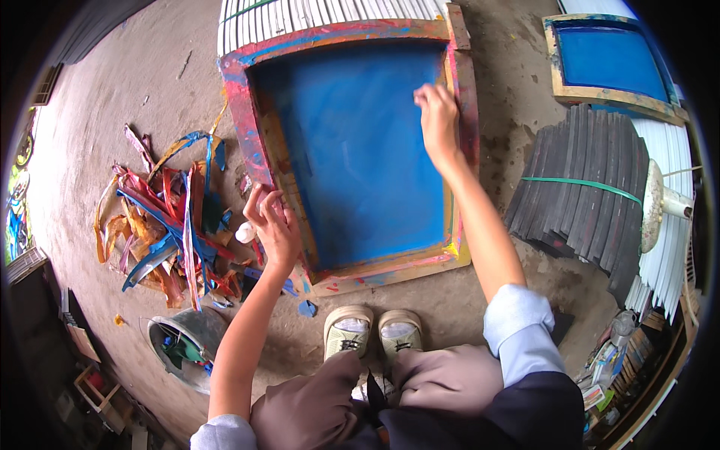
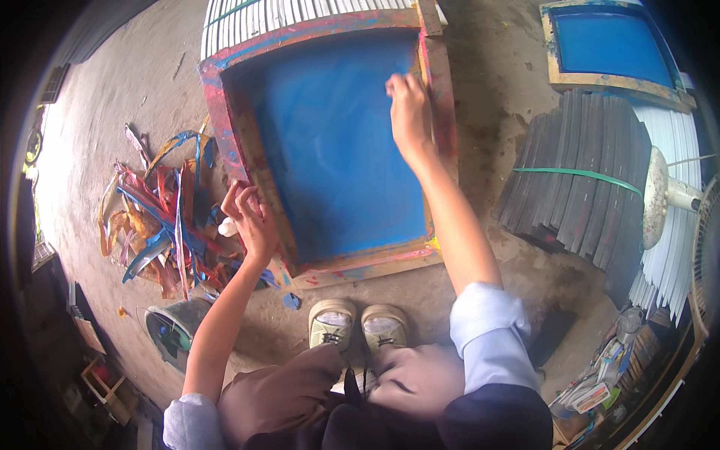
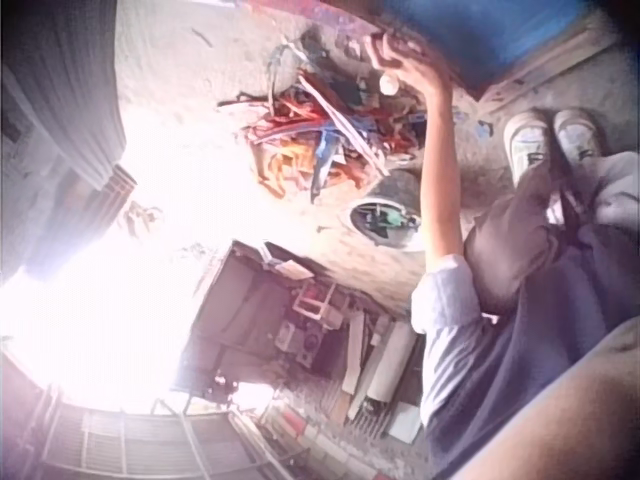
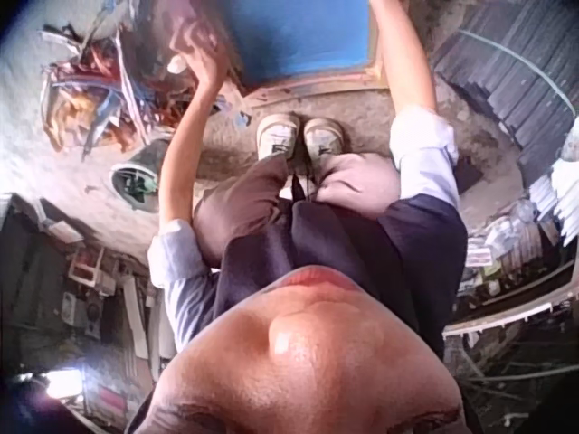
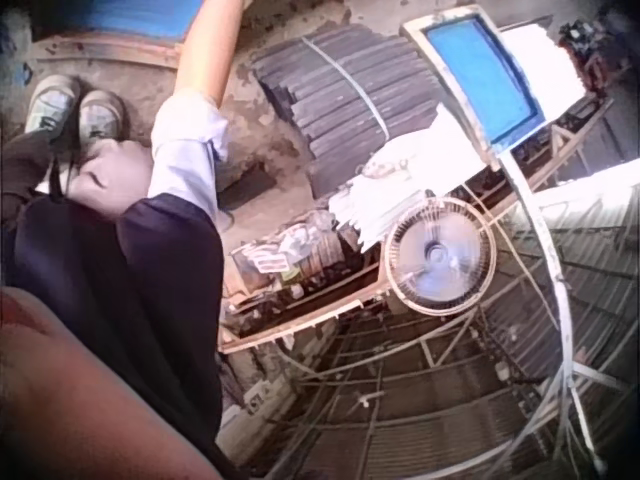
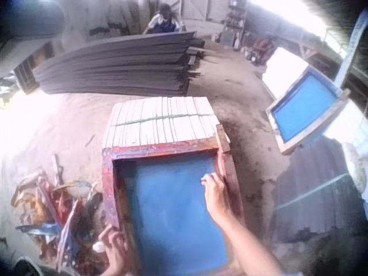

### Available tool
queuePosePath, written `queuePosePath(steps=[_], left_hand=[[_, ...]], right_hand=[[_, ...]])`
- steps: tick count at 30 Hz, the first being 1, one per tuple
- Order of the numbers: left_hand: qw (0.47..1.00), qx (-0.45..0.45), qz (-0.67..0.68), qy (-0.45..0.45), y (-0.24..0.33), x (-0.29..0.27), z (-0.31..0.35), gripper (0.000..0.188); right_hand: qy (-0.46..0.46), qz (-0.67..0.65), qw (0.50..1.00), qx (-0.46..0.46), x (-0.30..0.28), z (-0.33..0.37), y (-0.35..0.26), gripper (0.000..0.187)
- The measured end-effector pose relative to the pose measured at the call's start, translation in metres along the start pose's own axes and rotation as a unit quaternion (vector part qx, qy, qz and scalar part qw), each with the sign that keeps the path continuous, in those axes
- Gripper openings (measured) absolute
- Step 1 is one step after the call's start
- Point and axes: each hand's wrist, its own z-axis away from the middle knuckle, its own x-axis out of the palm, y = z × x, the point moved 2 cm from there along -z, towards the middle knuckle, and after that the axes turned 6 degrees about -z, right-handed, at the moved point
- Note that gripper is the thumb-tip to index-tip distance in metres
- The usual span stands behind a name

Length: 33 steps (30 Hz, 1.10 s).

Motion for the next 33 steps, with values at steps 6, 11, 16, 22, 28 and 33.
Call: queuePosePath(steps=[6, 11, 16, 22, 28, 33], left_hand=[[1.000, -0.006, -0.002, 0.000, -0.005, -0.004, 0.002, 0.038], [1.000, -0.001, 0.000, -0.005, 0.000, 0.001, 0.003, 0.036], [1.000, -0.003, 0.012, -0.012, 0.002, 0.003, 0.003, 0.037], [1.000, -0.007, 0.002, -0.001, -0.008, -0.001, 0.005, 0.038], [1.000, -0.008, -0.001, -0.006, -0.008, 0.002, 0.006, 0.038], [1.000, -0.010, 0.015, -0.011, 0.001, 0.006, 0.003, 0.037]], right_hand=[[-0.109, 0.010, 0.994, 0.030, -0.037, 0.169, -0.022, 0.007], [-0.036, 0.013, 0.999, 0.004, -0.019, 0.078, 0.004, 0.012], [-0.031, 0.126, 0.992, -0.009, -0.010, -0.020, 0.003, 0.016], [-0.149, 0.137, 0.979, 0.007, -0.035, 0.120, -0.016, 0.031], [-0.062, 0.128, 0.987, -0.080, -0.024, 0.068, -0.001, 0.016], [0.042, 0.108, 0.990, -0.082, 0.000, -0.032, 0.010, 0.016]])
